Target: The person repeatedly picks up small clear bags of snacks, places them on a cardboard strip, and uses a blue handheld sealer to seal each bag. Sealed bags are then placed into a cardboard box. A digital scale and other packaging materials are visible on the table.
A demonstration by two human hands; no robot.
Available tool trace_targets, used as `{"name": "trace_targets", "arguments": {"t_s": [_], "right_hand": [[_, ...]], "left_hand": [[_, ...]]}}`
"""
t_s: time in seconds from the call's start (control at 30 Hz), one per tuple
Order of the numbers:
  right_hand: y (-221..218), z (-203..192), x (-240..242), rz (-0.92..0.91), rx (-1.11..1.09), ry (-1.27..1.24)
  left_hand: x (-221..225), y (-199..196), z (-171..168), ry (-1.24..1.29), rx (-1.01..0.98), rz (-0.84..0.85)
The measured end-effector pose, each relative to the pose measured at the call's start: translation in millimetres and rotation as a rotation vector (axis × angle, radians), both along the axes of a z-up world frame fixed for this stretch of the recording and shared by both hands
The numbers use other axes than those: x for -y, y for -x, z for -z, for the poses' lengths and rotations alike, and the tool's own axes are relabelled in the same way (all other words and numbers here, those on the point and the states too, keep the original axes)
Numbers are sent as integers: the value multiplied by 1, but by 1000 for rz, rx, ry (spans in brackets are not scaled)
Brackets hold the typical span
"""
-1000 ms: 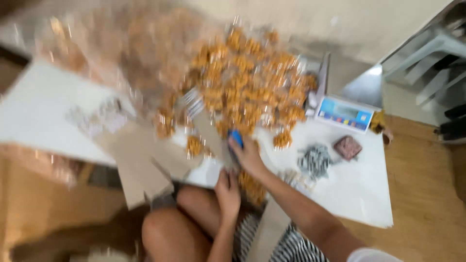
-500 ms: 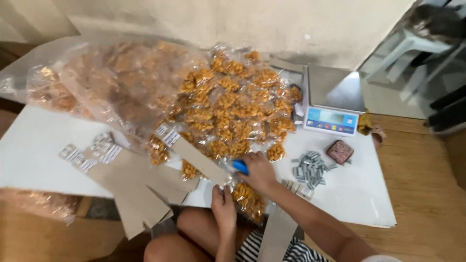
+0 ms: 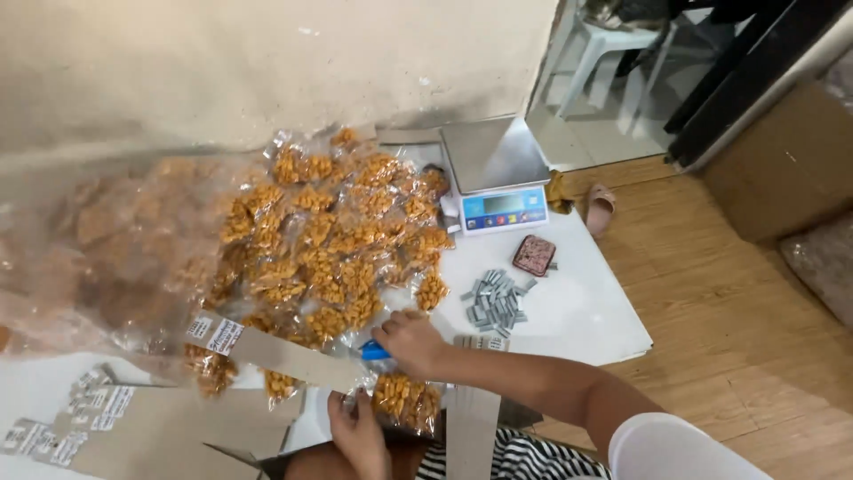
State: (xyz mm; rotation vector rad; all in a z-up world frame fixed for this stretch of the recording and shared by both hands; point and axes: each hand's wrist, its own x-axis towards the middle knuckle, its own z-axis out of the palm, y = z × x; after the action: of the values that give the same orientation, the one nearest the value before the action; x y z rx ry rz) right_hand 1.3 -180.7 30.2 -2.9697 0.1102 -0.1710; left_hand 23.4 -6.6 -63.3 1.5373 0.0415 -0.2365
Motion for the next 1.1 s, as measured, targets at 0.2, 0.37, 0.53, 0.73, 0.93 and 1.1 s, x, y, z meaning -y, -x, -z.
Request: {"name": "trace_targets", "arguments": {"t_s": [0.2, 0.37, 0.53, 0.73, 0.93, 1.1], "right_hand": [[-3, 36, 15, -52, 64, -40], [2, 16, 30, 106, 144, -219], [21, -44, 22, 275, 152, -927], [-10, 1, 8, 111, 132, -895], [-26, 17, -13, 182, 56, -689], [-47, -20, -40, 361, 197, -945]], "left_hand": [[0, 7, 5, -30, 3, -43], [1, -1, -13, 20, 34, -4], [6, 1, -6, 43, -51, -71], [-1, -2, -65, 174, -235, -97], [-4, 4, -45, -50, 12, 20], [-6, 4, -73, -122, 72, 68]]}}
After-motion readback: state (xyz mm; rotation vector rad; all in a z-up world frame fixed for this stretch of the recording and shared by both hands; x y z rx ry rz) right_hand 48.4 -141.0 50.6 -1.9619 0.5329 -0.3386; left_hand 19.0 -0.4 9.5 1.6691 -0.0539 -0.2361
